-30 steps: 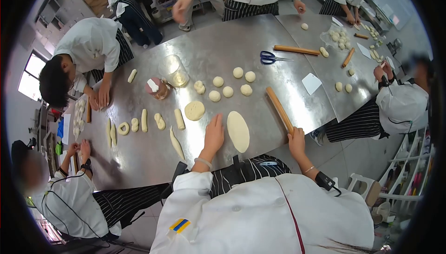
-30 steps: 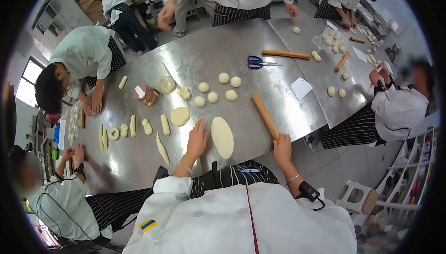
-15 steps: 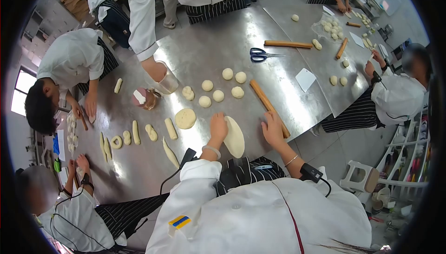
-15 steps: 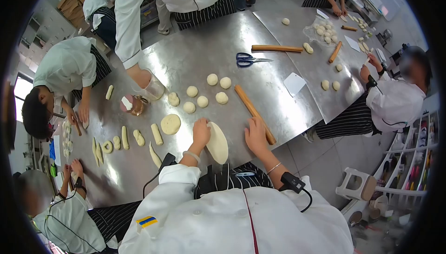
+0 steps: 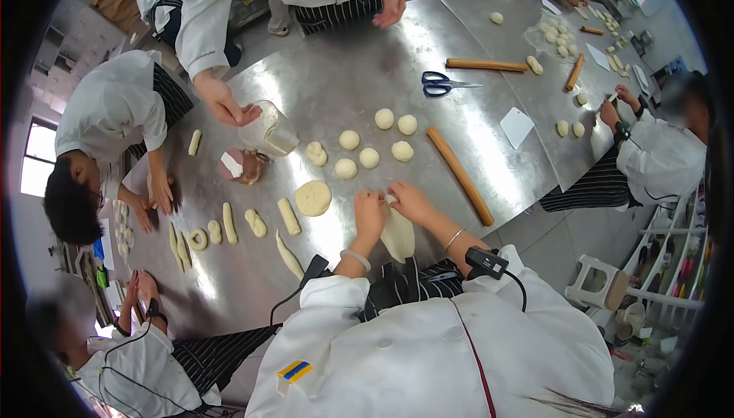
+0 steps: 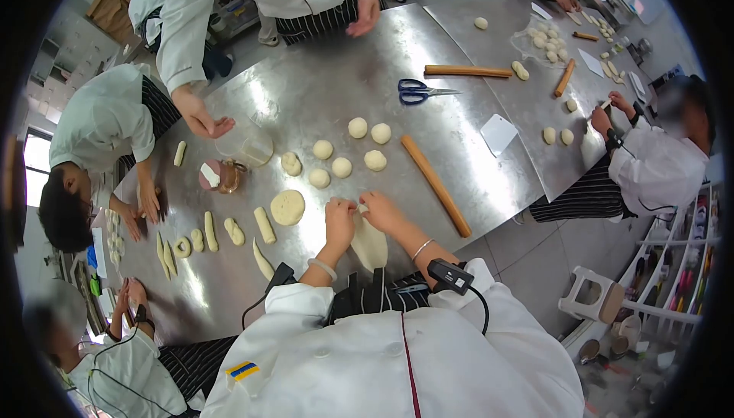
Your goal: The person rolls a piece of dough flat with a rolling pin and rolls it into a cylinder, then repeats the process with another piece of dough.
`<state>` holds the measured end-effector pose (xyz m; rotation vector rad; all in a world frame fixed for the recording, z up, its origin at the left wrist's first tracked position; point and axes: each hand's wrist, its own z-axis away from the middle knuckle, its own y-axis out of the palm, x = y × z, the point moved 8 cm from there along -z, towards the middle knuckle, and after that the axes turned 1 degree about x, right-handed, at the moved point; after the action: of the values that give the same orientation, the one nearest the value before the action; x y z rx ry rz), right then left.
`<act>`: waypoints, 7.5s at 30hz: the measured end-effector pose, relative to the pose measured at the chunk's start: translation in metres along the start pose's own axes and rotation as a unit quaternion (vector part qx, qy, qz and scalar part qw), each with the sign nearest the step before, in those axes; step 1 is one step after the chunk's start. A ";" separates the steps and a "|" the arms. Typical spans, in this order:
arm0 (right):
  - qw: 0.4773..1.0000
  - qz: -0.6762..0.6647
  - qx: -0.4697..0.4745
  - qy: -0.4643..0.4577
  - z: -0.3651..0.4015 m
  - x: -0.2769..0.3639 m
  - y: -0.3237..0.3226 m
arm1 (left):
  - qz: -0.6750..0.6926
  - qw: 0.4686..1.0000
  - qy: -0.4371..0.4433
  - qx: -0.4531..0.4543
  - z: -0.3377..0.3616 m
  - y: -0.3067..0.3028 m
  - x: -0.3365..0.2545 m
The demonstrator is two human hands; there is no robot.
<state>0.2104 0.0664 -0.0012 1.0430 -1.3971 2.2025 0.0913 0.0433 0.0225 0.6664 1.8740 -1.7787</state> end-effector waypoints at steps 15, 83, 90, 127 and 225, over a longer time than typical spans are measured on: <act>0.982 -0.123 0.097 -0.104 0.003 0.013 0.002 | 0.254 0.967 -0.014 -0.001 0.014 -0.015 0.018; 0.981 -0.166 0.054 -0.082 0.004 0.049 -0.080 | 0.140 0.990 -0.026 -0.008 0.019 -0.106 0.004; 0.958 -0.046 -0.038 -0.281 0.028 0.018 -0.050 | -0.024 0.987 0.159 0.018 0.073 -0.050 0.000; 0.937 0.211 -0.055 -0.274 0.098 0.023 0.016 | -0.136 0.988 0.065 -0.044 0.125 0.027 -0.033; 0.886 0.269 -0.011 -0.377 0.089 0.010 -0.012 | -0.173 0.984 0.037 -0.037 0.137 0.006 -0.014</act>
<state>0.2469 -0.0078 0.0361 1.8047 -2.2612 2.1933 0.1062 -0.0935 0.0201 0.4004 2.2022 -1.9007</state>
